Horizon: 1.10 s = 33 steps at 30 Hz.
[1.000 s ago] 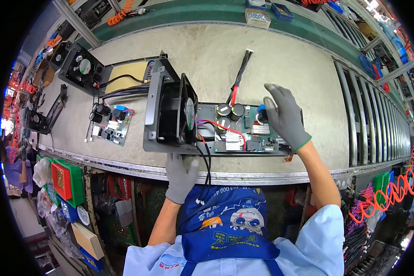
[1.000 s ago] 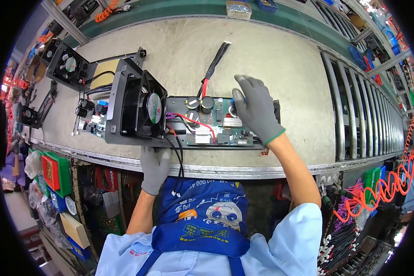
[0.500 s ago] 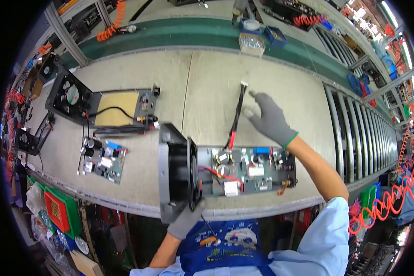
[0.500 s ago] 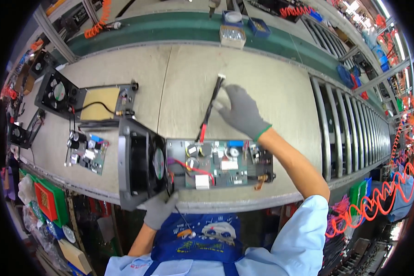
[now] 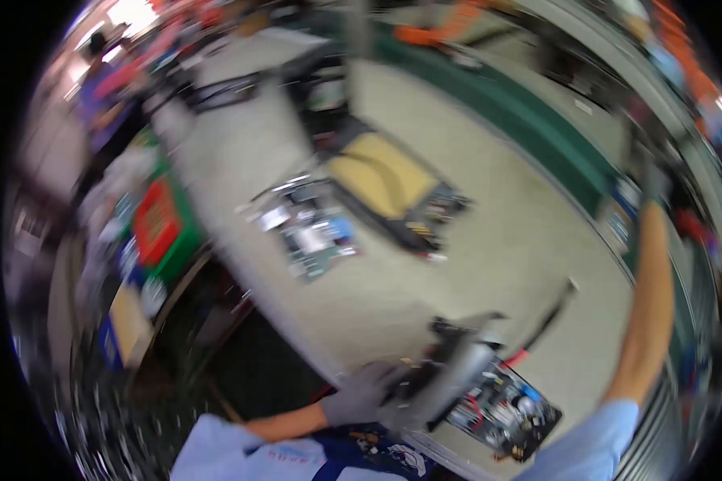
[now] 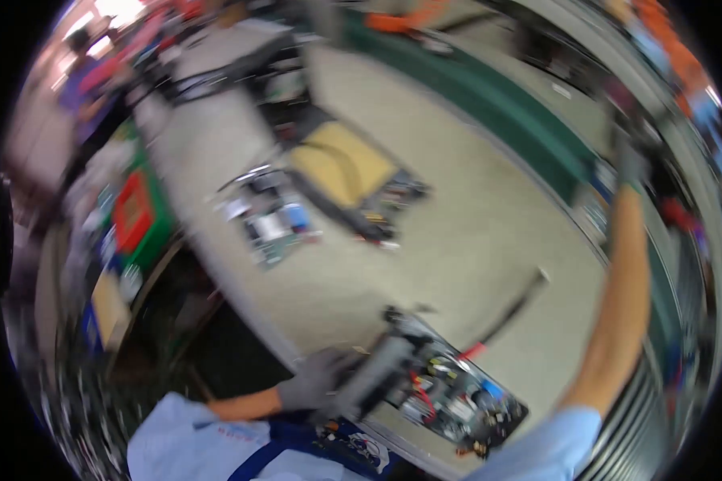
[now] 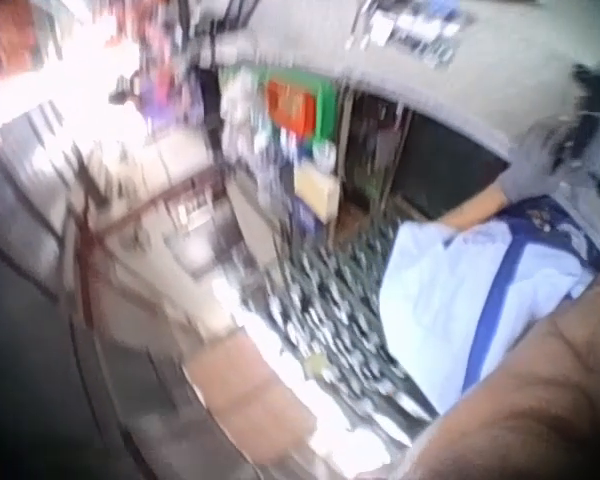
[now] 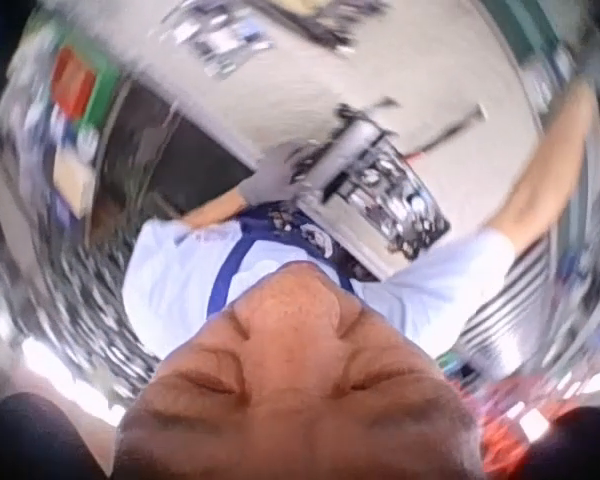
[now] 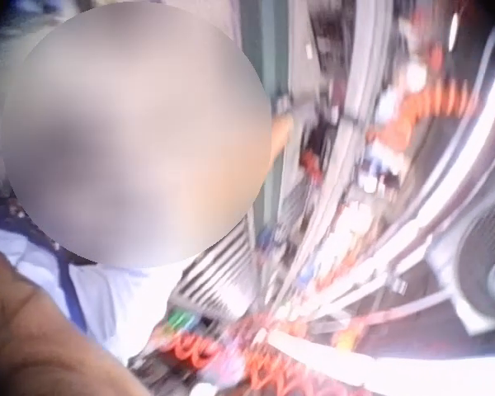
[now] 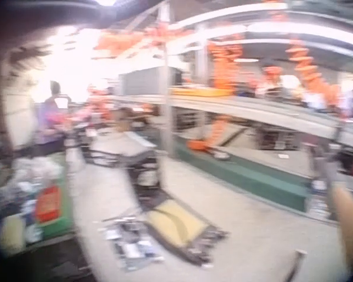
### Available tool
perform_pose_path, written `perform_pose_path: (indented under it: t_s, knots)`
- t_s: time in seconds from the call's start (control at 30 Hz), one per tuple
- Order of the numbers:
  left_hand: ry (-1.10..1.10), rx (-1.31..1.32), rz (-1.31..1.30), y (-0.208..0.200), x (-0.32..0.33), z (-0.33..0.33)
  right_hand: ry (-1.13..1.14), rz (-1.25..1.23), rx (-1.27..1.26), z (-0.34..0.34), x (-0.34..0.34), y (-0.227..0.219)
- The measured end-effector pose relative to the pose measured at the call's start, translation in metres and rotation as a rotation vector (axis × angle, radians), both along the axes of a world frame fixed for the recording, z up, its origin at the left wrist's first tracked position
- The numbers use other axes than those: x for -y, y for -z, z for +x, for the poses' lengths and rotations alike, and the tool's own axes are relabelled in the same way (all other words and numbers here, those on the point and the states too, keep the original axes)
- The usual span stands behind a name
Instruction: The person assembles an electronic unit by mounting a cooling fan and a circuit board onto a metal chassis with screws. The screws are driven by an electric screwdriver.
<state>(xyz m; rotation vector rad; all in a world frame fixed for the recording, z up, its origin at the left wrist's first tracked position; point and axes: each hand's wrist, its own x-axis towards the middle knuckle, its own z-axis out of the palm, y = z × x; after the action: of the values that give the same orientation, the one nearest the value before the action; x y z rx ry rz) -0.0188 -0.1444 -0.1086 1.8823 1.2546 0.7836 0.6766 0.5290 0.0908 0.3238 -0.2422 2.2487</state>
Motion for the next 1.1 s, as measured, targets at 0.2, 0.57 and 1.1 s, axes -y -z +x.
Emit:
perform_pose_path:
  t_s: [0.2, 0.57, 1.1]
  knots:
    - [-0.19, -0.037, 0.074, -0.018, 0.011, 0.036, 1.205, 0.465, 1.764, -0.222, 0.075, 0.02]
    - [-0.788, -0.1, 0.433, -0.047, 0.015, -0.116, 1.148, 0.638, 1.412, -0.303, 0.513, -0.072]
    - [-0.949, -1.236, -0.137, -0.037, 0.151, -0.471, 1.064, 0.103, 1.722, -0.37, 0.688, 0.065]
